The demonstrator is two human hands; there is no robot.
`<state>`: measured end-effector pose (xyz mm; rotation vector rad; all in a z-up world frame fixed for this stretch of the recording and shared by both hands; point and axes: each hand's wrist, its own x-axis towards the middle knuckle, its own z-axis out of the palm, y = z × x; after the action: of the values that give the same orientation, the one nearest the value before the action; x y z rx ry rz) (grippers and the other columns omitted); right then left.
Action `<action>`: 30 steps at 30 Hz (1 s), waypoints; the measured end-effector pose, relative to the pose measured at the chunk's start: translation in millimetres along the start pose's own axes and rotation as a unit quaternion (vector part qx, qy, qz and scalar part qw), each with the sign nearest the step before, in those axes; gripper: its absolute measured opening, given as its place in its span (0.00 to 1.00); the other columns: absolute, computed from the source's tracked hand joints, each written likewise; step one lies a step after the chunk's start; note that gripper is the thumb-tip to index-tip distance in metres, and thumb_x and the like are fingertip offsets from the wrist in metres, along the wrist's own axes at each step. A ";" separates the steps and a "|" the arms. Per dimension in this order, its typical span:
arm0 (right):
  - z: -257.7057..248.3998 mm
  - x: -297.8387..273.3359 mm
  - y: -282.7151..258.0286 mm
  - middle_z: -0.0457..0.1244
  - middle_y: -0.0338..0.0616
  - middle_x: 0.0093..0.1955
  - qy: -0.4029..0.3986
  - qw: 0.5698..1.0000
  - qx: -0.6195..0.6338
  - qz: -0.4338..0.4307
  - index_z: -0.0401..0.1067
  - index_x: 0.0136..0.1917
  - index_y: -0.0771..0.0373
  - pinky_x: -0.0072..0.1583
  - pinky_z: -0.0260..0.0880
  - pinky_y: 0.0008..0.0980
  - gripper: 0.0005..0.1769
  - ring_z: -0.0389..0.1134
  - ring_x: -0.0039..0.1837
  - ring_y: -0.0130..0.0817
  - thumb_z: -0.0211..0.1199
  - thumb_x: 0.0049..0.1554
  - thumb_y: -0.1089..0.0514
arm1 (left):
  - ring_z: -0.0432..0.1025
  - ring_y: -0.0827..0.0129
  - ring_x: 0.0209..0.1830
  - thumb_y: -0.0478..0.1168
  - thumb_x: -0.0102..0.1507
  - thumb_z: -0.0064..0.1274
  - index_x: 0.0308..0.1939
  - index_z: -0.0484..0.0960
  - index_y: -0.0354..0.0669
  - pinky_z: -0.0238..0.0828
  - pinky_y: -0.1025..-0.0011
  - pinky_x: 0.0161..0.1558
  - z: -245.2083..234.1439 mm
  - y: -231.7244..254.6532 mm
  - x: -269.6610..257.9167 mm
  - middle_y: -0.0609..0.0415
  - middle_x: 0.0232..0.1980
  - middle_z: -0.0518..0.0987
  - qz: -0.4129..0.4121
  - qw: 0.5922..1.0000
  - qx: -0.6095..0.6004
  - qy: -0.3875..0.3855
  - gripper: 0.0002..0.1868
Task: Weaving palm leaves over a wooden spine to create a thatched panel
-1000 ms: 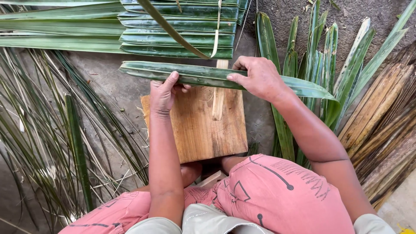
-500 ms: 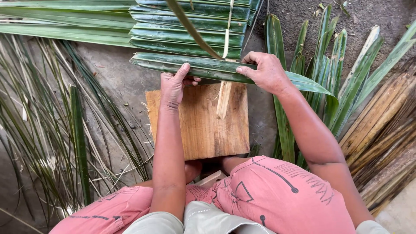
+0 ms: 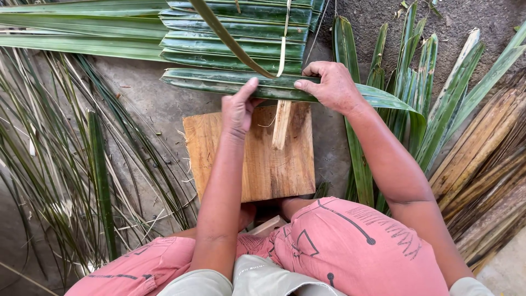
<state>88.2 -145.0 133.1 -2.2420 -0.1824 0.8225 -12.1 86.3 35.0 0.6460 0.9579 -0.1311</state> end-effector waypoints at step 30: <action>36.5 -44.6 -8.2 0.71 0.54 0.47 0.140 0.978 0.138 0.073 0.78 0.57 0.68 0.50 0.78 0.29 0.24 0.75 0.49 0.35 0.76 0.52 0.52 | 0.77 0.72 0.51 0.30 0.54 0.75 0.53 0.85 0.38 0.73 0.63 0.60 40.9 -38.1 -27.5 0.51 0.49 0.85 0.157 0.980 0.113 0.046 0.24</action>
<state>31.7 -133.4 141.9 -2.0931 0.2194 0.5580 -13.3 27.7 56.0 1.0121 0.9237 0.0726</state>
